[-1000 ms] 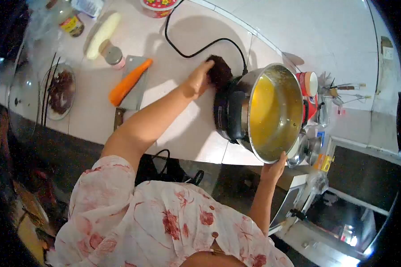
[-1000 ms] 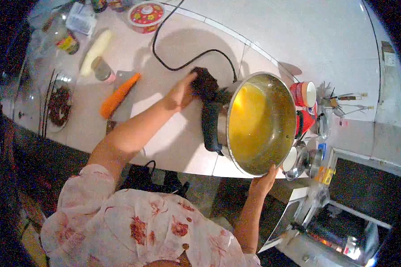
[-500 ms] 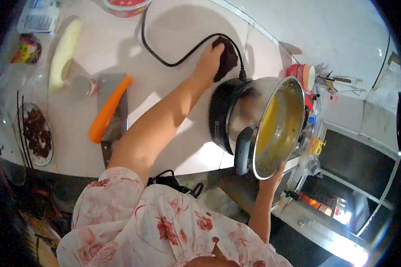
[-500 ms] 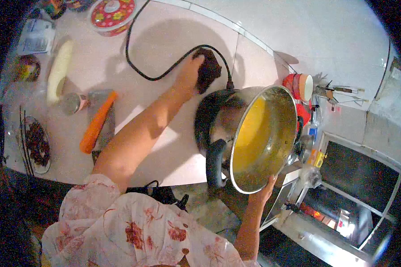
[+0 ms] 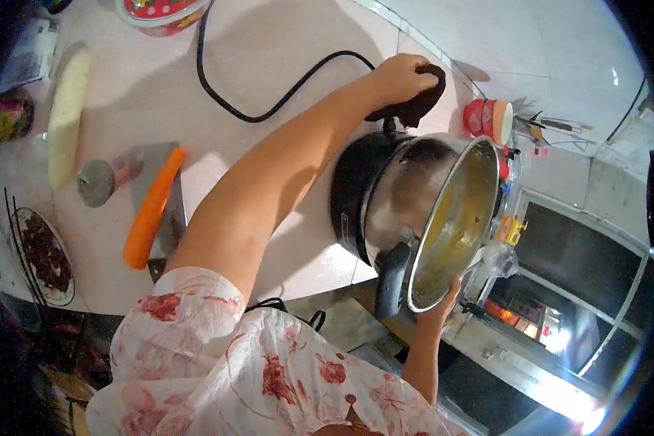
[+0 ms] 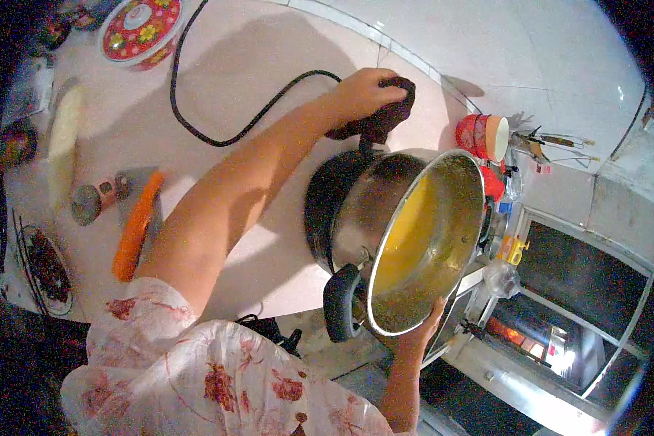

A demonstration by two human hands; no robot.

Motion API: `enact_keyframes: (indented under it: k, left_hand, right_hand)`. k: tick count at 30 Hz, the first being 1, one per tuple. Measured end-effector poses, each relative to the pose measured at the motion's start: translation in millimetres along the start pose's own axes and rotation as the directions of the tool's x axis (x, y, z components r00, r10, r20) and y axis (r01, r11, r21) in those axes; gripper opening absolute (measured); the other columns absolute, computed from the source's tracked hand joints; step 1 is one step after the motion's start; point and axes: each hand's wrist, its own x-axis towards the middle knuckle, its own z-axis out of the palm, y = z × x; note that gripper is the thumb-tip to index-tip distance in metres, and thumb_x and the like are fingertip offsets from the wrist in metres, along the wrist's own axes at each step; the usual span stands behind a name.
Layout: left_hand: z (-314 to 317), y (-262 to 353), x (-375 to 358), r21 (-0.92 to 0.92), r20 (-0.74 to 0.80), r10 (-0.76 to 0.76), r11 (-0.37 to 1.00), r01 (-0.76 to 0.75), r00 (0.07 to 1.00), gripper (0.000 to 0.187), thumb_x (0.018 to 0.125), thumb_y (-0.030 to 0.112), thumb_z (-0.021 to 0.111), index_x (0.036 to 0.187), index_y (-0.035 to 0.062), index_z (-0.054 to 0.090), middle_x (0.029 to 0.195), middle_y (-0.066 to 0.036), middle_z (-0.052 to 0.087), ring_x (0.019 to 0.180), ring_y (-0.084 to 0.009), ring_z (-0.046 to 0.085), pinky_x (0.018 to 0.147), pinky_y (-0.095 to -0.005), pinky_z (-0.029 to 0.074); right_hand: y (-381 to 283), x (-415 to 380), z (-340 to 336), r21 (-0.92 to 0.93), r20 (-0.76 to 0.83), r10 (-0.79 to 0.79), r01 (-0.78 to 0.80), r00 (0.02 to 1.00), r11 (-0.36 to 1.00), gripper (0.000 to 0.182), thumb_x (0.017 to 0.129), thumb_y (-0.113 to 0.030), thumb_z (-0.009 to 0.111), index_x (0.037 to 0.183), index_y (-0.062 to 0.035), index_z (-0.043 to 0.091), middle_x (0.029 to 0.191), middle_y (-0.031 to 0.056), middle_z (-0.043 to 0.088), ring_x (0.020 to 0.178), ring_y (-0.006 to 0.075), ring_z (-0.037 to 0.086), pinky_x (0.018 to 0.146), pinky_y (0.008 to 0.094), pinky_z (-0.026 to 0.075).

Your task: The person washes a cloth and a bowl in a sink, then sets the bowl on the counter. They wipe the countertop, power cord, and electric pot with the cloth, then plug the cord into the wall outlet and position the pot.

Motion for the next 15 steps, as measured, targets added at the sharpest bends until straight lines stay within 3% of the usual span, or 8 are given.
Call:
enact_keyframes:
  k: [1,3,5,6,10,12,13,15]
  left_hand:
    - [-3,4,3,0.045,0.053,0.024,0.999,-0.026,0.998,0.033,0.078,0.024,0.054,0.096,-0.0037,0.057,0.073,-0.011,0.062,0.060,-0.0178,0.058,0.054,-0.0304,0.048]
    - [-8,11,-3,-0.061,0.060,-0.058,0.996,0.061,0.997,0.035,0.077,0.026,0.055,0.093,-0.0054,0.058,0.071,-0.012,0.062,0.058,-0.0179,0.058,0.054,-0.0306,0.047]
    - [-17,19,-16,-0.109,-0.001,-0.213,0.971,0.212,0.977,0.035,0.075,0.026,0.055,0.090,-0.0053,0.059,0.072,-0.011,0.062,0.059,-0.0174,0.058,0.056,-0.0307,0.048]
    - [-22,16,-18,0.115,-0.081,-0.167,0.978,0.176,0.983,0.033,0.074,0.025,0.054,0.091,-0.0031,0.061,0.073,-0.011,0.063,0.062,-0.0201,0.060,0.060,-0.0323,0.048]
    - [-34,15,-39,0.326,-0.111,-0.215,0.914,0.240,0.970,0.037,0.066,0.027,0.055,0.091,0.0015,0.064,0.088,-0.019,0.063,0.082,-0.0316,0.060,0.072,-0.0386,0.047]
    - [-32,3,-39,0.647,0.200,-0.351,0.748,0.146,0.915,0.037,0.068,0.029,0.054,0.092,0.0034,0.064,0.094,-0.018,0.062,0.089,-0.0313,0.059,0.077,-0.0390,0.046]
    - [-28,-2,-39,0.647,0.199,-0.349,0.749,0.144,0.916,0.037,0.068,0.029,0.054,0.092,0.0034,0.064,0.094,-0.018,0.062,0.089,-0.0313,0.059,0.077,-0.0390,0.046]
    - [-15,-7,-39,0.680,0.158,-0.581,0.650,0.338,0.798,0.035,0.071,0.027,0.053,0.095,0.0051,0.064,0.100,-0.017,0.061,0.093,-0.0315,0.058,0.080,-0.0388,0.045]
  right_hand:
    - [-1,-1,4,0.025,-0.021,0.007,-0.006,1.000,1.000,0.047,0.084,-0.039,0.041,0.118,-0.0065,0.046,0.105,0.0111,0.055,0.090,0.0274,0.056,0.078,0.0396,0.047]
    - [1,4,-1,0.015,-0.003,0.002,-0.002,1.000,1.000,0.048,0.084,-0.039,0.041,0.118,-0.0061,0.046,0.106,0.0111,0.055,0.090,0.0271,0.056,0.078,0.0392,0.047]
    - [3,5,0,0.012,0.016,-0.005,0.005,1.000,1.000,0.048,0.084,-0.038,0.041,0.118,-0.0057,0.046,0.106,0.0112,0.055,0.090,0.0269,0.056,0.078,0.0388,0.047]
    - [3,6,2,0.025,0.007,-0.008,0.008,1.000,1.000,0.049,0.084,-0.041,0.040,0.118,-0.0070,0.044,0.106,0.0113,0.054,0.092,0.0277,0.055,0.078,0.0416,0.047]
    - [6,10,-7,0.000,-0.011,-0.010,0.010,1.000,1.000,0.051,0.084,-0.045,0.039,0.117,-0.0065,0.044,0.106,0.0111,0.052,0.093,0.0283,0.054,0.077,0.0434,0.046]
    - [2,6,-2,0.002,-0.006,0.009,-0.009,1.000,1.000,0.052,0.084,-0.045,0.038,0.116,-0.0059,0.044,0.106,0.0110,0.053,0.093,0.0281,0.054,0.077,0.0431,0.046]
    - [0,5,0,0.003,0.001,0.029,-0.029,1.000,1.000,0.052,0.084,-0.046,0.038,0.116,-0.0053,0.044,0.106,0.0109,0.053,0.093,0.0278,0.054,0.077,0.0427,0.046]
    - [5,11,-11,-0.018,0.008,-0.001,0.001,1.000,1.000,0.052,0.084,-0.046,0.038,0.116,-0.0057,0.044,0.106,0.0109,0.052,0.094,0.0277,0.053,0.077,0.0425,0.046]
